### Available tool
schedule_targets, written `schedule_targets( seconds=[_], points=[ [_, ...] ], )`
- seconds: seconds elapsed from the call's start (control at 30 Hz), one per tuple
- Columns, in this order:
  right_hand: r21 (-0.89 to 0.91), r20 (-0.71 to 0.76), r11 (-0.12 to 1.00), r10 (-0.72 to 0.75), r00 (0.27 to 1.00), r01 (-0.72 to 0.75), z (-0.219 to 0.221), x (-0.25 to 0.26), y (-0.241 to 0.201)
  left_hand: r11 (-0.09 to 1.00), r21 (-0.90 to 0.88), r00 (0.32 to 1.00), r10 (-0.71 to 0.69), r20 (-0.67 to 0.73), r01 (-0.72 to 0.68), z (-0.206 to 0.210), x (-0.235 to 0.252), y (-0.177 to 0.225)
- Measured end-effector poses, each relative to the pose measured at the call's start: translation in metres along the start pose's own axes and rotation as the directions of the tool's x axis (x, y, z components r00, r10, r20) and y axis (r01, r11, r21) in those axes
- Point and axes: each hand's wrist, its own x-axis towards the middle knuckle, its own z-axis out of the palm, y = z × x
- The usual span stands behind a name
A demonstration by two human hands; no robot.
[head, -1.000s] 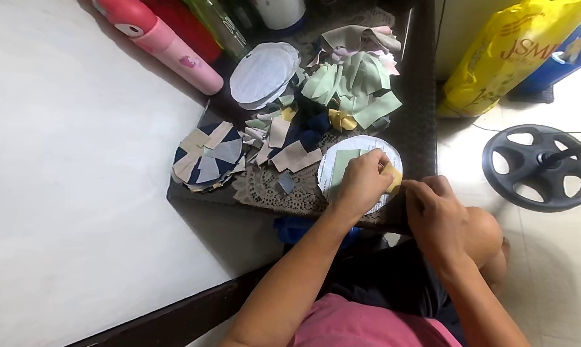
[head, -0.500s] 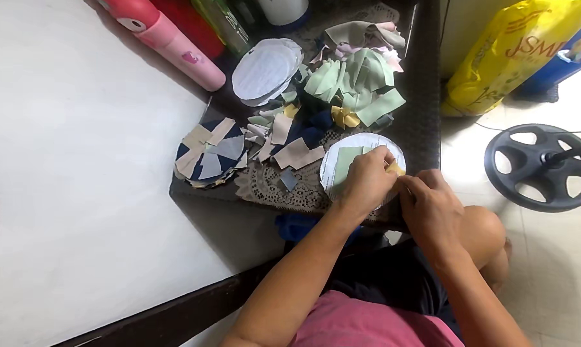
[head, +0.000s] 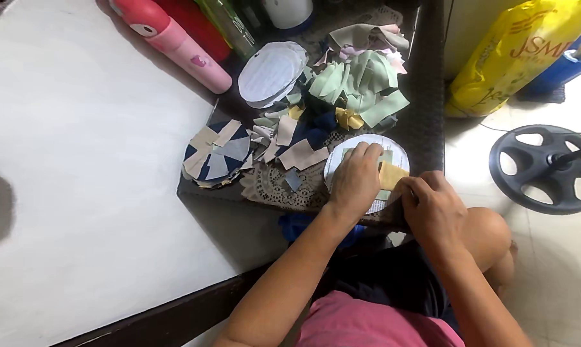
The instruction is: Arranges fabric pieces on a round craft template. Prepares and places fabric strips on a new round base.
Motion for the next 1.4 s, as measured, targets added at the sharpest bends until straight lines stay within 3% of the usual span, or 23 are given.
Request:
schedule_targets(
  seconds=[0.1, 0.17, 0.27, 0.4, 0.57, 0.63, 0.77, 0.87, 1.07, 1.4],
  points=[
    [-0.003, -0.005, 1.000, -0.005, 1.000, 0.005, 0.001, 0.000, 0.001, 0.979, -0.002, 0.968, 0.204, -0.147, -0.206, 0.015, -0.012, -0.008],
    [-0.005, -0.010, 1.000, -0.010, 1.000, 0.010, 0.001, 0.000, 0.001, 0.964, 0.029, 0.962, 0.264, -0.069, -0.263, 0.023, -0.019, -0.014],
    [-0.013, -0.010, 1.000, -0.015, 1.000, 0.014, 0.002, -0.001, 0.001, 0.970, 0.108, 0.966, 0.199, 0.164, -0.218, 0.030, -0.027, -0.020],
    [0.150, -0.007, 0.986, 0.070, 0.998, -0.068, -0.003, -0.001, 0.006, 0.973, 0.119, 0.960, 0.165, 0.227, -0.196, 0.031, -0.030, -0.021],
    [0.586, -0.003, 0.747, 0.389, 0.921, -0.313, -0.026, -0.005, 0.024, 0.979, 0.058, 0.968, 0.185, 0.172, -0.197, 0.025, -0.029, -0.018],
    [0.643, 0.072, 0.651, 0.474, 0.878, -0.404, -0.036, -0.009, 0.031, 0.978, 0.056, 0.970, 0.191, 0.148, -0.202, 0.023, -0.024, -0.014],
    [0.707, 0.134, 0.557, 0.499, 0.856, -0.436, -0.044, -0.015, 0.044, 0.979, 0.101, 0.970, 0.154, 0.190, -0.175, 0.022, -0.007, -0.008],
    [0.650, 0.144, 0.616, 0.475, 0.868, -0.445, -0.048, -0.018, 0.039, 0.990, 0.089, 0.965, 0.086, 0.246, -0.111, 0.023, 0.001, -0.004],
    [0.305, 0.122, 0.901, 0.285, 0.951, -0.309, -0.036, -0.007, 0.025, 0.989, 0.133, 0.961, 0.028, 0.275, -0.067, 0.032, -0.002, -0.003],
    [0.102, 0.133, 0.981, 0.149, 0.980, -0.164, -0.020, 0.010, 0.013, 0.980, 0.189, 0.948, 0.000, 0.320, -0.063, 0.024, -0.003, 0.006]
  ],
)
